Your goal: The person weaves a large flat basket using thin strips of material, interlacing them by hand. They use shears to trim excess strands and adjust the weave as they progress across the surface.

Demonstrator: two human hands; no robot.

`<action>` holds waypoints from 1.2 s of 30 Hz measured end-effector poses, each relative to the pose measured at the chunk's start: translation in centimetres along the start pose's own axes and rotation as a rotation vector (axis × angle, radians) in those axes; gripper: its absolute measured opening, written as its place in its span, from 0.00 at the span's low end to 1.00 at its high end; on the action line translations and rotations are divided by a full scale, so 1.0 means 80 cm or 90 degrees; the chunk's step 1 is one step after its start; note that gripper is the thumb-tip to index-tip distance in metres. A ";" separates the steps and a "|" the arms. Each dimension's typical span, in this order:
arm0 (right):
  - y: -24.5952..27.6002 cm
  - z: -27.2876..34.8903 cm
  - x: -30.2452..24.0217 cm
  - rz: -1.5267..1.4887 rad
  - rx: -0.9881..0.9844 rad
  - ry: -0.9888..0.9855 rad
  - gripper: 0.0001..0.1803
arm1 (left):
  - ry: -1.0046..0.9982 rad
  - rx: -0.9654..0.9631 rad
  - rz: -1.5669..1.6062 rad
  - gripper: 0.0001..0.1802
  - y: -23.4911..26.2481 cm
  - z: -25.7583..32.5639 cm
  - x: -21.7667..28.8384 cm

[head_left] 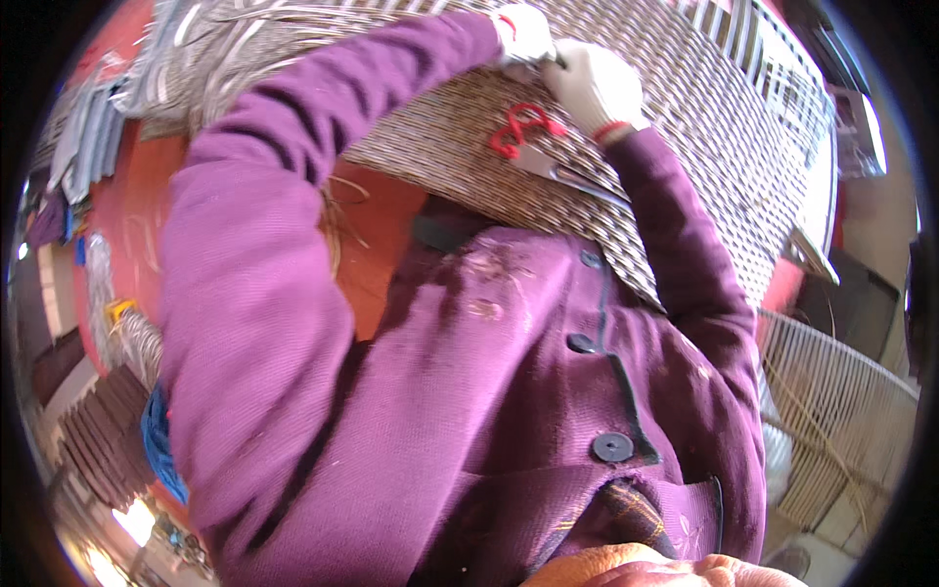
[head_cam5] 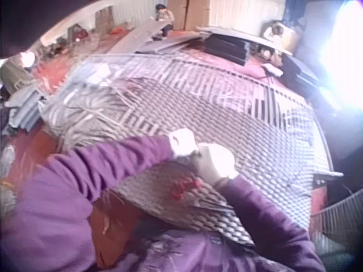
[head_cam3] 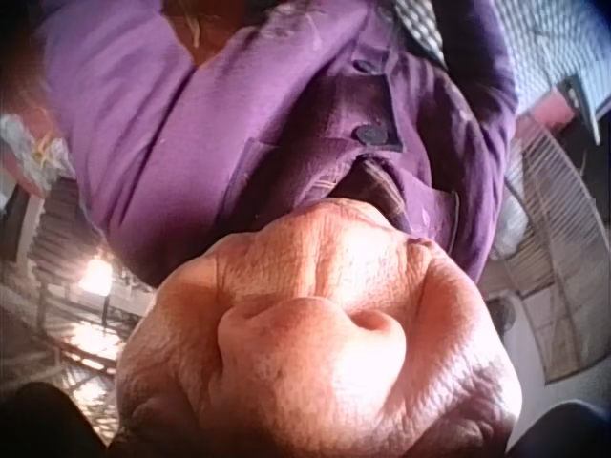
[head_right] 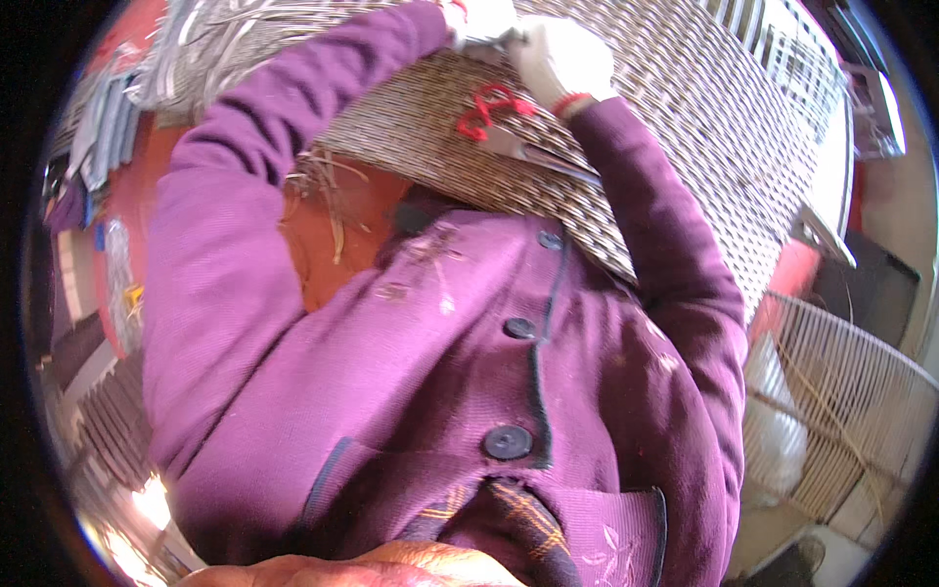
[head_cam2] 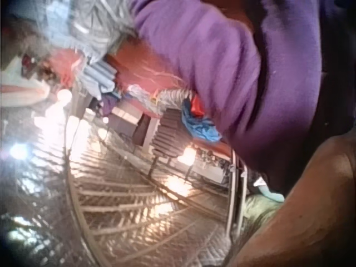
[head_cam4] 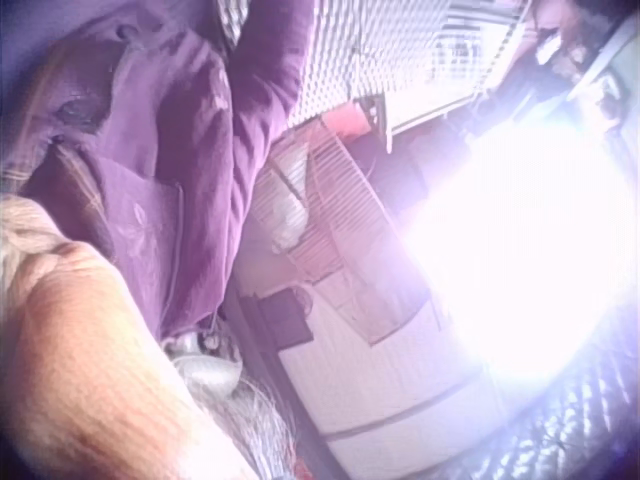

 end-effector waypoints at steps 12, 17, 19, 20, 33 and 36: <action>0.014 0.009 0.017 -0.066 0.162 -0.089 0.16 | 0.174 0.029 0.311 0.09 0.029 0.024 0.031; 0.010 0.005 0.002 0.011 0.140 0.081 0.10 | 0.172 0.115 -0.335 0.05 0.035 0.051 0.047; 0.019 0.005 -0.002 -0.036 0.235 0.117 0.08 | 0.217 0.205 -0.377 0.04 0.056 0.079 0.055; 0.023 0.005 -0.005 -0.072 0.296 0.146 0.07 | 0.231 0.229 -0.381 0.04 0.066 0.093 0.059; 0.041 -0.071 -0.051 -0.138 0.023 0.174 0.17 | 0.192 0.470 -0.285 0.14 0.028 0.151 0.029; 0.040 -0.103 -0.092 -0.084 0.093 0.391 0.13 | 0.227 0.630 -0.078 0.08 0.063 0.194 0.021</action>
Point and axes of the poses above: each hand's wrist, its own z-axis away from the middle knuckle, its own y-axis out of the back of the hand, x = y × z, the point moved 1 cm from there along -z, towards the middle knuckle, and after that the axes turned 12 degrees about -x, right-handed, at the moved point
